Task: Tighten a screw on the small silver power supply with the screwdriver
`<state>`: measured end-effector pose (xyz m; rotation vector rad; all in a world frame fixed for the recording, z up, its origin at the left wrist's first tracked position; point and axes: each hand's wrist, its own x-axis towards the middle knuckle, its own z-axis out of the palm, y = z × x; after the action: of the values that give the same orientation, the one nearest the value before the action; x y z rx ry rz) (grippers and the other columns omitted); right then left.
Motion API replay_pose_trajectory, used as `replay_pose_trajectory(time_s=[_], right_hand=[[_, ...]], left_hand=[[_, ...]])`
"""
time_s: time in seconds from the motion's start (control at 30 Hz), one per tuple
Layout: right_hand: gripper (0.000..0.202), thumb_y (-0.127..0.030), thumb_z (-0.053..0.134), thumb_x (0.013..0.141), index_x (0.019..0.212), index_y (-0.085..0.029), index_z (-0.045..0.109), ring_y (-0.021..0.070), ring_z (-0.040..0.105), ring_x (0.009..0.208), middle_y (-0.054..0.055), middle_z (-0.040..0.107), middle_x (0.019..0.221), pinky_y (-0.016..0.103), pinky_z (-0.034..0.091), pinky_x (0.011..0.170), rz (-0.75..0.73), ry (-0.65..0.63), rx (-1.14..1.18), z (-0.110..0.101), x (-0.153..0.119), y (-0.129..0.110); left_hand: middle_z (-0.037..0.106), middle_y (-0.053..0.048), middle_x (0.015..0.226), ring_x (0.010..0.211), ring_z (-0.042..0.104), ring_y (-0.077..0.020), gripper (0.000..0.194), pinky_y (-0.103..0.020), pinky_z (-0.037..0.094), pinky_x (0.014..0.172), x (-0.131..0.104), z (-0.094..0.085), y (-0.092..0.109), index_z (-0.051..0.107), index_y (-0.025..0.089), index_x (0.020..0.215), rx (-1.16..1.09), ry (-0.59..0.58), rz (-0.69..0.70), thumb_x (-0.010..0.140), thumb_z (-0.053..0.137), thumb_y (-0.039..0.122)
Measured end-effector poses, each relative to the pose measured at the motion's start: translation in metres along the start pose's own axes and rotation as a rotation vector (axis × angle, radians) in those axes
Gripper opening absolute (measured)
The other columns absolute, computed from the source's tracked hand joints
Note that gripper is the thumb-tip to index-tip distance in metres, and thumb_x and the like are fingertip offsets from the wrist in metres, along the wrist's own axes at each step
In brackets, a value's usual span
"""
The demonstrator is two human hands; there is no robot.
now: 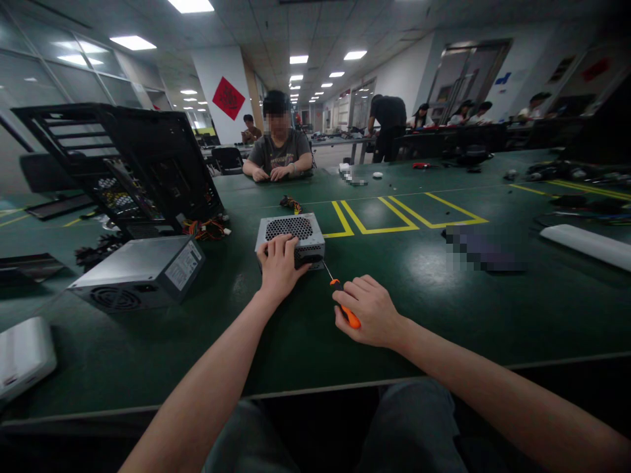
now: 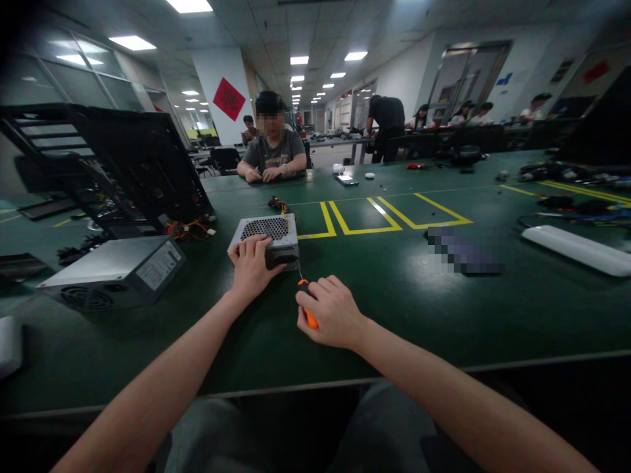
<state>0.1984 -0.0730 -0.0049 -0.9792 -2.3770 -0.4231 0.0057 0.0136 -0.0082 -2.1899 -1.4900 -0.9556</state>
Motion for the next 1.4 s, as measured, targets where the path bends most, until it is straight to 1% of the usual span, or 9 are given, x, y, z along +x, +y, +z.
replay_pose_trajectory(time_s=[0.13, 0.3, 0.5, 0.7, 0.83, 0.93, 1.03, 1.23, 1.4], right_hand=[[0.016, -0.026, 0.049, 0.073, 0.079, -0.017, 0.061, 0.017, 0.038, 0.069, 0.005, 0.049, 0.072, 0.031, 0.028, 0.065, -0.029, -0.035, -0.023, -0.0013, 0.0001, 0.0002], [0.026, -0.039, 0.047, 0.078, 0.076, -0.017, 0.061, 0.0173, 0.038, 0.069, 0.005, 0.049, 0.072, 0.031, 0.028, 0.064, -0.017, -0.031, -0.015, -0.0053, 0.0036, -0.0029], [0.03, -0.033, 0.044, 0.082, 0.096, -0.011, 0.057, 0.0147, 0.043, 0.061, 0.004, 0.056, 0.069, 0.03, 0.031, 0.063, 0.054, 0.009, 0.042, -0.0007, 0.0018, -0.0029], [0.016, -0.026, 0.05, 0.074, 0.082, -0.017, 0.061, 0.0174, 0.042, 0.071, 0.006, 0.053, 0.075, 0.032, 0.03, 0.067, -0.046, -0.058, -0.012, 0.0012, 0.001, -0.0005], [0.021, -0.035, 0.048, 0.077, 0.076, -0.018, 0.061, 0.0184, 0.04, 0.072, 0.007, 0.052, 0.075, 0.032, 0.03, 0.066, -0.051, -0.061, -0.03, -0.0013, 0.0041, -0.0016], [0.029, -0.04, 0.045, 0.08, 0.085, -0.016, 0.06, 0.0179, 0.042, 0.07, 0.007, 0.054, 0.075, 0.032, 0.031, 0.066, -0.013, -0.044, -0.015, -0.0014, 0.0044, -0.0028], [0.03, -0.036, 0.044, 0.082, 0.095, -0.011, 0.056, 0.0153, 0.043, 0.064, 0.005, 0.056, 0.072, 0.03, 0.032, 0.063, 0.056, -0.023, 0.04, 0.0007, 0.0024, -0.0025], [0.018, -0.027, 0.049, 0.075, 0.086, -0.017, 0.059, 0.0173, 0.042, 0.071, 0.006, 0.053, 0.076, 0.031, 0.031, 0.067, -0.03, -0.066, -0.007, 0.0014, 0.0007, 0.0002], [0.027, -0.04, 0.048, 0.078, 0.079, -0.017, 0.061, 0.018, 0.04, 0.071, 0.007, 0.051, 0.074, 0.032, 0.029, 0.065, -0.03, -0.039, -0.028, -0.0025, 0.0033, -0.0025]], left_hand=[[0.048, -0.011, 0.122, 0.115, 0.038, -0.0286, 0.054, -0.046, 0.022, 0.094, 0.0003, -0.0007, 0.0007, 0.043, 0.022, 0.114, 0.003, 0.003, -0.004, 0.068, 0.066, 0.035], [0.047, -0.01, 0.123, 0.115, 0.038, -0.0285, 0.054, -0.046, 0.023, 0.094, 0.0004, -0.0007, 0.0006, 0.043, 0.023, 0.115, -0.01, -0.006, -0.006, 0.068, 0.066, 0.036], [0.047, -0.01, 0.123, 0.116, 0.038, -0.0276, 0.055, -0.044, 0.023, 0.094, 0.0001, 0.0, -0.0003, 0.043, 0.021, 0.115, -0.008, 0.006, -0.003, 0.068, 0.066, 0.037], [0.047, -0.01, 0.123, 0.115, 0.038, -0.0284, 0.054, -0.046, 0.022, 0.094, 0.0005, -0.0011, 0.0006, 0.043, 0.023, 0.115, 0.0, -0.011, -0.013, 0.068, 0.066, 0.037], [0.047, -0.01, 0.124, 0.115, 0.038, -0.0286, 0.055, -0.045, 0.023, 0.094, 0.0005, -0.0011, 0.0006, 0.043, 0.023, 0.115, 0.0, -0.01, -0.017, 0.068, 0.066, 0.037], [0.047, -0.01, 0.123, 0.115, 0.038, -0.0282, 0.055, -0.045, 0.023, 0.094, 0.0003, -0.0006, -0.0001, 0.043, 0.022, 0.115, -0.007, -0.007, -0.014, 0.068, 0.066, 0.038], [0.047, -0.01, 0.124, 0.116, 0.038, -0.0276, 0.054, -0.044, 0.023, 0.095, 0.0002, -0.0005, -0.0005, 0.043, 0.022, 0.115, -0.001, -0.008, -0.013, 0.069, 0.066, 0.038], [0.047, -0.01, 0.124, 0.116, 0.038, -0.0274, 0.054, -0.044, 0.023, 0.094, 0.0003, -0.0009, 0.0007, 0.043, 0.021, 0.114, 0.0, -0.003, -0.012, 0.069, 0.066, 0.038], [0.047, -0.01, 0.124, 0.116, 0.038, -0.0275, 0.054, -0.044, 0.023, 0.095, 0.0002, -0.0005, 0.0003, 0.043, 0.021, 0.114, -0.001, 0.003, -0.011, 0.068, 0.067, 0.038]])
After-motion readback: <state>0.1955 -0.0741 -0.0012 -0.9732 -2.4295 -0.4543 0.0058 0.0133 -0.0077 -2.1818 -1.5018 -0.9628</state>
